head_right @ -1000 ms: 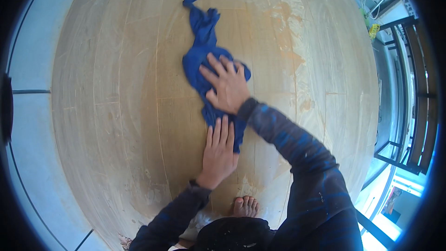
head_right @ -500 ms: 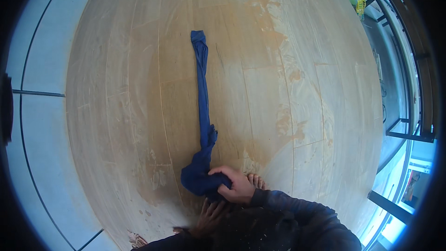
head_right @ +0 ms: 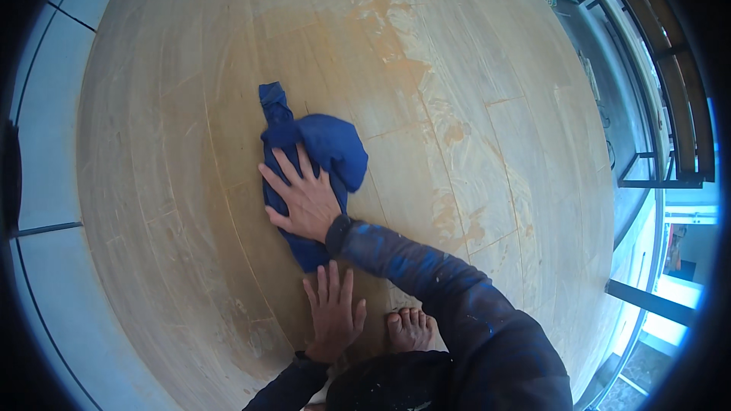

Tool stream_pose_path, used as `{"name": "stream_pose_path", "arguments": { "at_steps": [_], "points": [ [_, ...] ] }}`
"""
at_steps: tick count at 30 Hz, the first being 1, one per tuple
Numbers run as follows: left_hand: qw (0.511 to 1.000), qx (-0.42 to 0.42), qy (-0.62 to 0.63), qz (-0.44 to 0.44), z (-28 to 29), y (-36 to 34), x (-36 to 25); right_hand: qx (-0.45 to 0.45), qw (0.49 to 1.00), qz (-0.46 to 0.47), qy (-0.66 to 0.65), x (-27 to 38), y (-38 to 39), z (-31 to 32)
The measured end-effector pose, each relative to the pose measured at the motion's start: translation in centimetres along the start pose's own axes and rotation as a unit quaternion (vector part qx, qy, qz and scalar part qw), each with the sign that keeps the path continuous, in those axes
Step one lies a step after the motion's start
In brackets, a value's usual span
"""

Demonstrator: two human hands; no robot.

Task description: The person wipes a section of wooden floor with a blue cloth, applies a paste-like filler from a bowl into floor gaps using a spatula and their fingers, and then wipes the surface again with the cloth.

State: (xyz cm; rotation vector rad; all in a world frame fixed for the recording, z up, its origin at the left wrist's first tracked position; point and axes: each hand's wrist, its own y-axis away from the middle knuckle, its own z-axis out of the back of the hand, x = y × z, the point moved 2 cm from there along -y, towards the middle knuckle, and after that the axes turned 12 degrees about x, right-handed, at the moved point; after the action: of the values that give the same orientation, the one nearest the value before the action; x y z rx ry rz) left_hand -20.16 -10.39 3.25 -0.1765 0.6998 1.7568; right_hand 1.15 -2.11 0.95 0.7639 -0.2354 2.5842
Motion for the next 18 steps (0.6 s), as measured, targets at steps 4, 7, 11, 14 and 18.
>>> {"name": "stream_pose_path", "arguments": {
  "at_steps": [4, 7, 11, 14, 18],
  "points": [
    [0.993, -0.113, -0.017, 0.038, 3.9, -6.6, 4.8, -0.070, 0.997, 0.026, 0.032, -7.2, -11.5, 2.5],
    [0.965, -0.226, -0.005, 0.136, 7.7, -12.6, 9.6, -0.093, 0.993, 0.009, 0.078, -13.0, -20.2, 5.1],
    [0.927, -0.302, 0.041, 0.218, 10.1, -17.8, 12.1, -0.125, 0.982, -0.099, 0.098, -20.7, -29.0, 9.1],
    [0.937, -0.237, -0.031, 0.254, 9.5, -18.1, 11.7, -0.144, 0.964, -0.184, 0.126, -27.1, -30.4, 12.7],
    [0.934, -0.233, -0.048, 0.268, 9.7, -18.0, 12.0, -0.156, 0.959, -0.195, 0.136, -29.4, -26.9, 13.7]
  ]
}}
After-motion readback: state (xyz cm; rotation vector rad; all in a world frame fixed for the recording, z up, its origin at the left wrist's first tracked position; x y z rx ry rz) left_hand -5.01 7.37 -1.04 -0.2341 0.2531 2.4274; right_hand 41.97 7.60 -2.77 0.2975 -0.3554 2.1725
